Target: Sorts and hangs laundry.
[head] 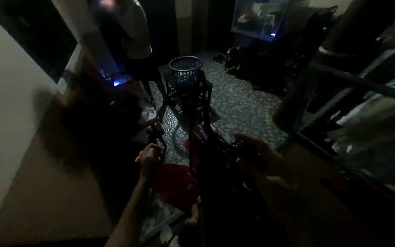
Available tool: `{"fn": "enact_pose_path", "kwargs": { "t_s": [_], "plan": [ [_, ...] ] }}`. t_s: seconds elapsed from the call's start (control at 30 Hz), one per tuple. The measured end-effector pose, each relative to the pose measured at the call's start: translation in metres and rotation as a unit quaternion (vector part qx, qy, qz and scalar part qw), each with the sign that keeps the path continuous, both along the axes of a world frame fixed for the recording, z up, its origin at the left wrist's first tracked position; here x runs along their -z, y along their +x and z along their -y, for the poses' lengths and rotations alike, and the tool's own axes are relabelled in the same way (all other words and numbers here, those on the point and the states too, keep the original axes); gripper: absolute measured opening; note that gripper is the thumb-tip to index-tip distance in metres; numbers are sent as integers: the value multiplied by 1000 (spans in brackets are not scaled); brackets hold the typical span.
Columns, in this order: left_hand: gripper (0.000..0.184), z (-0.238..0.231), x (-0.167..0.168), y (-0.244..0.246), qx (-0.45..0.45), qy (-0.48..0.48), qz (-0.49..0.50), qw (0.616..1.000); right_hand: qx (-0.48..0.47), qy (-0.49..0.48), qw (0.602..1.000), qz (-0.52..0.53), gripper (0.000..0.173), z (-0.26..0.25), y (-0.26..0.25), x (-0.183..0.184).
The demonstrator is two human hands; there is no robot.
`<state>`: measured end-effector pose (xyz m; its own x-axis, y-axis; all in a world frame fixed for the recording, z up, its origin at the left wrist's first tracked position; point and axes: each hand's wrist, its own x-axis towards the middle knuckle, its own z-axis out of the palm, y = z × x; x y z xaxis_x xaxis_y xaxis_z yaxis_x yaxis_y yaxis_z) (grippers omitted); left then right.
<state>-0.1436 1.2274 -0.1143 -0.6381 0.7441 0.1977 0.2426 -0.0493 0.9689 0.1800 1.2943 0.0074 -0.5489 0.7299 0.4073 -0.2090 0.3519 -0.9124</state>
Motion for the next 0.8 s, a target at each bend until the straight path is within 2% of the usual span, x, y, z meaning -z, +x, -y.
{"fn": "enact_pose_path", "kwargs": {
  "t_s": [0.1,0.2,0.27,0.47,0.63,0.73,0.8],
  "plan": [
    [31,-95,5,-5,99,105,-74,987,28,78,996,27,51,-73,-38,-11],
    [36,-181,-12,-26,102,190,-163,963,-40,85,996,13,53,-138,-79,-27],
    [28,-227,-22,-50,112,230,-188,948,-68,69,995,4,53,-176,-104,-33],
    [18,-300,-20,-111,112,264,-151,946,-54,100,993,36,56,-252,-157,-38],
    [26,-339,-16,-161,52,267,-272,923,-71,82,993,52,59,-301,-210,-51],
    [15,-368,-18,-194,30,280,-364,888,-131,37,989,61,59,-331,-243,-57],
    [15,-385,-14,-220,41,269,-397,876,-153,29,986,68,64,-360,-264,-55]
  ]
}}
